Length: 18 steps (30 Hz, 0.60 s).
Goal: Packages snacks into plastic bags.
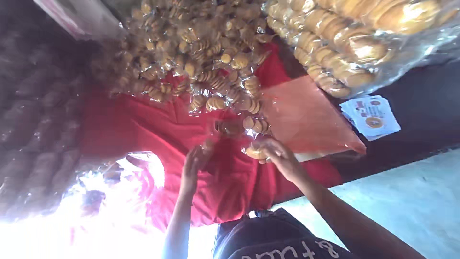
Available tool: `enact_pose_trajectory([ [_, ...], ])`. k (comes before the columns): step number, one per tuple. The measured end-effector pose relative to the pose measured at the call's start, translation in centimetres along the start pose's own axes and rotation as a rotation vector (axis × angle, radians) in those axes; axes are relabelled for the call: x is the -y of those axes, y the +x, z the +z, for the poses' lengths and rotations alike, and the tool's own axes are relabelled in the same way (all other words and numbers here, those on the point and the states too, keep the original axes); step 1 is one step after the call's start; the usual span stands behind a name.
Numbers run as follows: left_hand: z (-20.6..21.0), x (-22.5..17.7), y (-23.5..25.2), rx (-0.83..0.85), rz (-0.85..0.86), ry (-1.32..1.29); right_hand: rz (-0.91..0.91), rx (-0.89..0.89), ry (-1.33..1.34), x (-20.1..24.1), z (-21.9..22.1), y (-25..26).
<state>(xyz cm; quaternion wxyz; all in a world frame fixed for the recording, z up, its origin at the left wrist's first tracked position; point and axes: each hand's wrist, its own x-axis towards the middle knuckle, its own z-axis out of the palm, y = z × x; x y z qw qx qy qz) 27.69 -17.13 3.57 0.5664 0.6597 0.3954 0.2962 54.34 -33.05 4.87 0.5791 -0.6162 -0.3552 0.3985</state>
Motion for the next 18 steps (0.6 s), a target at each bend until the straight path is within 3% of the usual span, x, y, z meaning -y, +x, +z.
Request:
enact_pose_trajectory([
  [1,-1.1,0.1,-0.9,-0.021,-0.076,-0.116,0.158,-0.007,0.252,0.7,0.0,0.0],
  [3,-2.8,0.8,-2.0,-0.025,-0.148,-0.184,0.355,-0.031,0.387,0.4,0.6,0.5],
  [5,-3.2,0.6,-2.1,-0.058,-0.164,-0.074,0.458,-0.044,0.369,-0.4,1.8,0.7],
  [7,-2.6,-0.7,-1.9,-0.113,-0.076,0.227,0.517,-0.028,0.413,-0.3,3.0,0.3],
  [9,-1.4,-2.5,-1.4,-0.142,0.109,0.429,0.493,0.027,0.464,0.2,4.0,0.0],
  [10,-0.8,-3.8,-1.5,-0.074,0.100,0.373,0.470,0.064,0.484,0.4,4.5,-0.1],
  [12,0.3,-5.7,-2.1,0.211,-0.148,-0.040,0.422,0.117,0.499,0.7,5.6,-0.4],
  [14,1.6,-5.8,-2.5,0.347,-0.385,-0.425,0.347,0.160,0.437,0.7,6.2,-0.6],
  [16,2.4,-5.1,-2.4,0.296,-0.438,-0.521,0.237,0.251,0.300,0.5,5.8,-0.6],
  [18,2.7,-4.5,-2.7,0.242,-0.341,-0.447,0.107,0.345,0.116,1.1,5.3,-0.4],
])
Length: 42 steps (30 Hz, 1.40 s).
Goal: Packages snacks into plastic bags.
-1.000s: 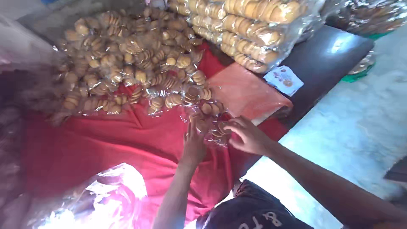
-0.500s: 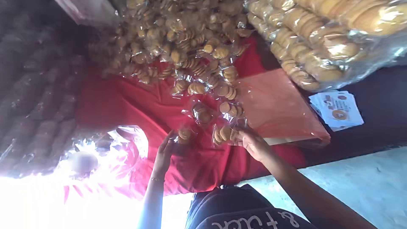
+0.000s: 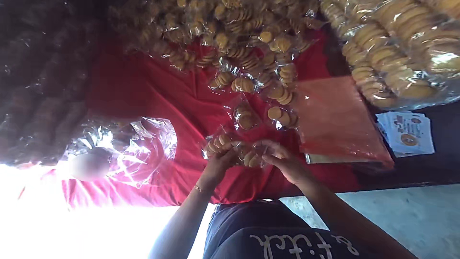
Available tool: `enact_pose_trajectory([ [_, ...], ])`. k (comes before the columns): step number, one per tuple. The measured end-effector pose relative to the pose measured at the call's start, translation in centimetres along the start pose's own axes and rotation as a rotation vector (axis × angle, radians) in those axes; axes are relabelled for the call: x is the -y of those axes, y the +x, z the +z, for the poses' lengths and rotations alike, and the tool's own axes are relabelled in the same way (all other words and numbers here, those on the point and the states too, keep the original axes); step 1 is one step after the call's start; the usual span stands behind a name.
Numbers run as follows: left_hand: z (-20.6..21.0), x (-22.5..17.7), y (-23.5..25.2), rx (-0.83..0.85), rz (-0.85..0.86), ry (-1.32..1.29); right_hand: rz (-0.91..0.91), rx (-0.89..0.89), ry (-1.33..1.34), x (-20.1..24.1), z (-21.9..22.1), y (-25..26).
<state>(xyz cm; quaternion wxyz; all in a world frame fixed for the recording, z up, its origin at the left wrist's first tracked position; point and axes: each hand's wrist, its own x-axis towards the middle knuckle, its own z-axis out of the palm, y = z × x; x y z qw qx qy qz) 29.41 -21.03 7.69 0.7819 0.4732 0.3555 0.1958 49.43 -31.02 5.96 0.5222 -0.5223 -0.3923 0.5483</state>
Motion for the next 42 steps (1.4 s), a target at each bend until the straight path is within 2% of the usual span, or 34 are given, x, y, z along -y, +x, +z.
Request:
enact_pose_trajectory([
  [3,0.3,0.6,-0.7,-0.009,0.201,0.206,-0.147,-0.034,-0.340,0.2,0.5,0.5],
  [7,-0.1,0.7,-1.0,-0.013,0.109,-0.207,-0.270,-0.064,-0.487,0.0,0.3,1.8],
  [9,-1.3,1.5,-1.2,0.142,0.090,-0.244,-0.313,0.005,-0.492,0.4,0.7,1.6],
  [11,-1.8,2.1,-2.0,0.297,0.047,-0.159,-0.328,0.125,-0.473,0.6,1.2,0.8],
  [12,-1.7,2.5,-2.5,0.353,0.029,-0.136,-0.335,0.135,-0.476,0.4,1.4,0.2],
  [13,-1.2,3.0,-3.0,0.337,0.023,-0.130,-0.341,0.103,-0.452,0.0,1.5,-0.4],
  [15,0.0,3.9,-3.9,0.198,0.057,-0.099,-0.286,0.046,-0.243,-1.3,1.6,-1.4],
  [16,0.7,4.3,-4.2,0.130,0.100,-0.061,-0.196,0.092,-0.100,-1.8,1.6,-1.9],
  [18,1.6,5.0,-4.6,0.040,0.256,0.100,-0.029,0.192,0.081,-2.3,2.0,-2.9],
  [19,1.4,4.8,-4.5,0.004,0.359,0.213,0.006,0.180,0.086,-2.3,2.6,-3.4],
  [21,-0.4,3.0,-3.3,-0.176,0.480,0.496,-0.044,0.076,-0.093,-2.4,2.9,-3.8],
  [23,-4.3,1.0,-0.8,-0.428,0.428,0.905,-0.188,0.003,-0.453,-3.2,2.1,-3.6],
  [24,-6.5,0.3,0.5,-0.454,0.333,1.068,-0.225,0.022,-0.560,-3.8,1.5,-3.4],
  [26,-8.9,-0.7,2.9,-0.357,0.132,1.169,-0.290,0.118,-0.611,-4.8,0.8,-2.9],
  [27,-8.9,-1.1,3.5,-0.264,0.103,1.153,-0.364,0.152,-0.622,-5.4,0.7,-2.7],
  [28,-8.2,-1.4,3.5,-0.154,0.127,1.123,-0.457,0.152,-0.652,-6.0,0.8,-2.5],
  [30,-5.5,-1.3,2.9,0.097,0.217,1.032,-0.599,0.043,-0.716,-6.8,0.9,-2.0],
  [33,-1.4,0.9,2.0,0.371,0.337,0.800,-0.590,-0.047,-0.601,-7.4,0.5,-1.4],
  [35,-0.4,2.1,2.2,0.432,0.360,0.657,-0.572,-0.042,-0.516,-8.0,0.3,-1.8],
  [37,-0.4,1.6,2.9,0.353,0.463,0.725,-0.538,-0.062,-0.553,-7.7,-0.1,-2.4],
  [39,0.3,0.1,4.7,0.102,0.562,1.004,-0.580,-0.123,-0.681,-7.8,-0.3,-3.0],
  [40,0.8,-0.5,6.1,0.015,0.537,1.142,-0.604,-0.137,-0.732,-8.0,-0.1,-3.5],
  [42,2.7,-0.8,9.2,-0.048,0.359,1.394,-0.595,-0.070,-0.725,-8.2,0.7,-4.5],
])
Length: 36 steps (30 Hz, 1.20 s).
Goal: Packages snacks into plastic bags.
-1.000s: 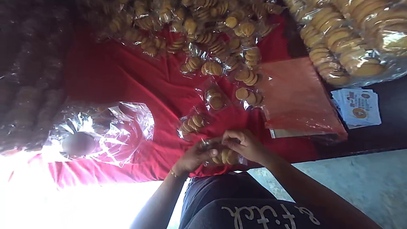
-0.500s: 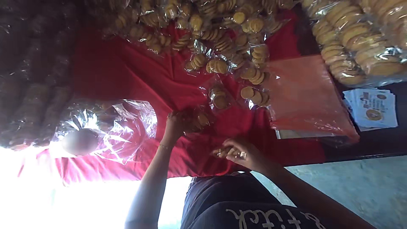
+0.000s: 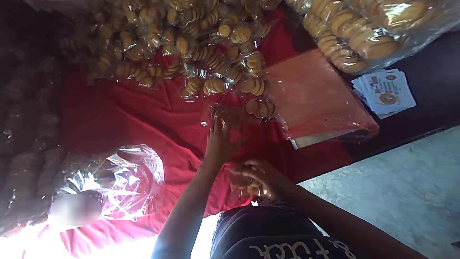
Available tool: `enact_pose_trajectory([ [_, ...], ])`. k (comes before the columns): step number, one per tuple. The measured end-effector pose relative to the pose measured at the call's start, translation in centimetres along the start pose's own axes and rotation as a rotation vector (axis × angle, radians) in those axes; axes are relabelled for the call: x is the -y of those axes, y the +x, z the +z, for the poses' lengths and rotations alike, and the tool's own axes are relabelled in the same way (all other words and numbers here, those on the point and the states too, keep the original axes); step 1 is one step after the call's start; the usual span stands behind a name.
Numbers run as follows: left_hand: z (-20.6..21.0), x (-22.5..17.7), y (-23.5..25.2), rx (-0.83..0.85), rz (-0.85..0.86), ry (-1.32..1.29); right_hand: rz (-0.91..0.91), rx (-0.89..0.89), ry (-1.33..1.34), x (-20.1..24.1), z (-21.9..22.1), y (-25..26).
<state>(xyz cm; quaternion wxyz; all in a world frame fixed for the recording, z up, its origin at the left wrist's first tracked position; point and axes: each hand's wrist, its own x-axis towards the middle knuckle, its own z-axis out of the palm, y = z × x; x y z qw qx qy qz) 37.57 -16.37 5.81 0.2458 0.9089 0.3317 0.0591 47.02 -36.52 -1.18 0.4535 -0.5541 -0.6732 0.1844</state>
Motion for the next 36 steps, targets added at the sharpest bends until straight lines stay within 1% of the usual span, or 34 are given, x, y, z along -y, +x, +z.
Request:
enact_pose_trajectory([
  [1,1.0,-0.5,1.7,0.028,-0.064,0.089,-0.008,0.027,0.018,0.2,0.2,-0.3],
  [2,2.0,-0.5,3.2,0.013,-0.113,0.152,-0.016,0.042,0.016,0.2,0.2,-0.4],
  [4,2.7,0.8,5.4,-0.144,-0.137,0.152,-0.011,0.029,0.010,0.0,-0.3,-0.4],
  [5,2.2,1.7,5.8,-0.224,-0.119,0.082,0.013,0.007,0.021,-0.1,-0.7,-0.5],
  [6,1.4,2.4,5.8,-0.272,-0.111,-0.068,0.038,-0.019,0.046,-0.3,-1.1,-0.8],
  [7,0.7,2.9,5.5,-0.292,-0.096,-0.289,0.052,-0.039,0.080,-0.6,-1.5,-1.0],
  [9,1.0,3.6,3.3,-0.207,0.005,-0.832,0.063,-0.052,0.155,-0.8,-1.9,-1.0],
  [10,2.0,3.5,1.8,-0.138,0.045,-1.030,0.064,-0.053,0.184,-0.7,-1.8,-0.8],
  [11,3.2,3.1,0.2,-0.057,0.059,-1.153,0.056,-0.061,0.179,-0.6,-1.7,-0.7],
  [12,4.0,2.7,-1.2,0.029,0.065,-1.202,0.040,-0.095,0.129,-0.7,-1.5,-0.4],
  [14,4.8,2.4,-3.1,0.174,0.101,-1.203,0.001,-0.218,-0.072,-1.3,-1.4,-0.2],
  [15,5.0,2.4,-3.6,0.209,0.118,-1.207,-0.002,-0.259,-0.158,-1.6,-1.6,-0.1],
  [16,5.0,2.3,-3.9,0.232,0.137,-1.214,0.009,-0.262,-0.207,-1.8,-2.0,0.0],
  [17,4.7,2.3,-3.9,0.267,0.162,-1.214,0.028,-0.236,-0.205,-1.8,-2.5,0.1],
  [19,3.5,2.0,-3.0,0.369,0.205,-1.151,0.064,-0.175,-0.059,-1.8,-2.9,0.5],
  [21,1.8,1.3,-0.9,0.429,0.264,-0.981,0.045,-0.134,0.005,-2.0,-2.8,0.7],
  [23,0.9,0.7,2.4,0.317,0.370,-0.699,0.044,-0.107,0.004,-2.0,-3.0,0.5],
  [24,1.2,0.7,4.4,0.260,0.460,-0.508,0.065,-0.107,-0.001,-1.9,-3.0,0.2],
  [26,2.7,0.6,8.3,0.249,0.629,-0.121,0.118,-0.102,-0.008,-1.7,-2.7,-0.4],
  [27,3.8,0.5,9.9,0.245,0.690,0.020,0.138,-0.094,-0.017,-1.5,-2.7,-0.7],
  [28,4.7,0.3,11.2,0.224,0.733,0.089,0.149,-0.080,-0.028,-1.3,-2.6,-1.0],
  [30,5.0,-0.3,12.6,0.143,0.796,0.080,0.135,-0.062,-0.061,-0.9,-2.5,-1.4],
  [31,4.2,-0.9,12.5,0.141,0.804,0.039,0.112,-0.071,-0.080,-0.9,-2.5,-1.5],
  [32,2.9,-1.6,12.0,0.173,0.809,-0.006,0.100,-0.091,-0.095,-1.1,-2.6,-1.6],
  [34,0.1,-2.7,10.1,0.333,0.787,-0.046,0.118,-0.166,-0.164,-1.5,-3.0,-1.6],
  [36,-1.3,-2.8,7.6,0.497,0.704,-0.086,0.152,-0.228,-0.251,-2.1,-3.5,-1.4],
])
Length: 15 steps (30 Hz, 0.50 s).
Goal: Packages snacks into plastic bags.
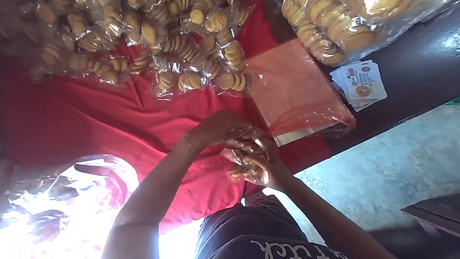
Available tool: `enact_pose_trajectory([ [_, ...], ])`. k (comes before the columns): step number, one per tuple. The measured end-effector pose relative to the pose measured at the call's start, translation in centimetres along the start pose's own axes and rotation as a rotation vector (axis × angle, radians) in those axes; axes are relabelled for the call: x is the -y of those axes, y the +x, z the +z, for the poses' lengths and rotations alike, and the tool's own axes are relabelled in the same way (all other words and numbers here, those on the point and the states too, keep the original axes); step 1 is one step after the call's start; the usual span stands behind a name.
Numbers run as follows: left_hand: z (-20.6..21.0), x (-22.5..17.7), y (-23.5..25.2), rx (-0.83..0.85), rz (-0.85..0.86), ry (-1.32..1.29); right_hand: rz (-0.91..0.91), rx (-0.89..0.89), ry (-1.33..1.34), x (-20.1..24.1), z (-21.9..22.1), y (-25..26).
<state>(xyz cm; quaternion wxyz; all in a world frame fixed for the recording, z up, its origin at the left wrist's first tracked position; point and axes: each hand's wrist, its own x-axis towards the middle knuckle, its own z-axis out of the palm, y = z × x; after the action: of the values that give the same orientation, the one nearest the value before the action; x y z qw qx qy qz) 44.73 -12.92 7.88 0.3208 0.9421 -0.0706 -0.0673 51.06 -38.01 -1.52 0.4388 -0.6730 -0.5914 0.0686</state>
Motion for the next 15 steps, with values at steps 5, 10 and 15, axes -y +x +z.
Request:
enact_pose_trajectory([
  [5,4.4,0.2,-2.0,-0.063,-0.072,-0.416,0.005,0.122,0.032,-0.9,-0.9,1.8],
  [10,11.3,-1.1,-6.1,-0.622,-0.255,-0.912,-0.084,0.260,0.128,-2.0,-0.5,2.5],
  [15,14.9,-7.4,-5.0,-0.981,-0.335,-1.089,-0.170,0.288,0.264,-1.8,-0.6,1.9],
])
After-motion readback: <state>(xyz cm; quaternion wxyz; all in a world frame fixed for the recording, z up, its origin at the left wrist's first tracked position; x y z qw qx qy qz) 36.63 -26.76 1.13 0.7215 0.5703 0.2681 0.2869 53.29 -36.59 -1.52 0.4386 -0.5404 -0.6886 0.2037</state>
